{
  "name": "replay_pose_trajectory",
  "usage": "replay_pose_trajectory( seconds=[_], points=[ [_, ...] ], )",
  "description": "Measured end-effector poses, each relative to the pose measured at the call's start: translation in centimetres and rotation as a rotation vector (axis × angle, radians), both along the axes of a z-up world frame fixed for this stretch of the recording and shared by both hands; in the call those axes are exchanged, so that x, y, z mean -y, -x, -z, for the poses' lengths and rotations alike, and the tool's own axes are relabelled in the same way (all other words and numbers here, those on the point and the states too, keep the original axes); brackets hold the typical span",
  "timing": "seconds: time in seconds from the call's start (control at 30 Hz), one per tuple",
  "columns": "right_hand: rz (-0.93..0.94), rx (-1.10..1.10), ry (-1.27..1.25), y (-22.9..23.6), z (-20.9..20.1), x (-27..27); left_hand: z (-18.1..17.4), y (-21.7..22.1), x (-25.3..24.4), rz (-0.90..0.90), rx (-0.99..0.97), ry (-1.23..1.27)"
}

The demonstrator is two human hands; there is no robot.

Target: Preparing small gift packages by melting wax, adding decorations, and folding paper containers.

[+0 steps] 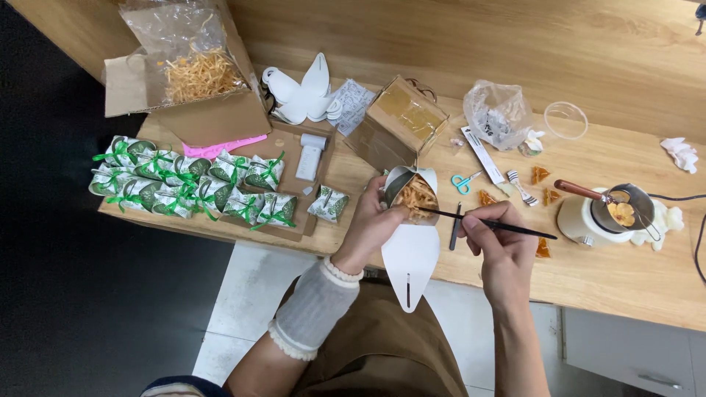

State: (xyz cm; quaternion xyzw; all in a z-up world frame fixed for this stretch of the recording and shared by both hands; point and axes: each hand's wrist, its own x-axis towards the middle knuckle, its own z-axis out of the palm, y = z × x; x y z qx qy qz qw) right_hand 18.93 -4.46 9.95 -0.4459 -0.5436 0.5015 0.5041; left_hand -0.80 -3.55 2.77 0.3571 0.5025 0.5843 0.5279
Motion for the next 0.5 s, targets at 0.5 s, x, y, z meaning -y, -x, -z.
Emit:
replay_pose_trajectory(
  seconds=[0.5],
  points=[
    [0.057,0.499,-0.404,0.3,-4.9,2.7,-2.2,-0.4,0.8,0.004,0.034,0.037]
  ],
)
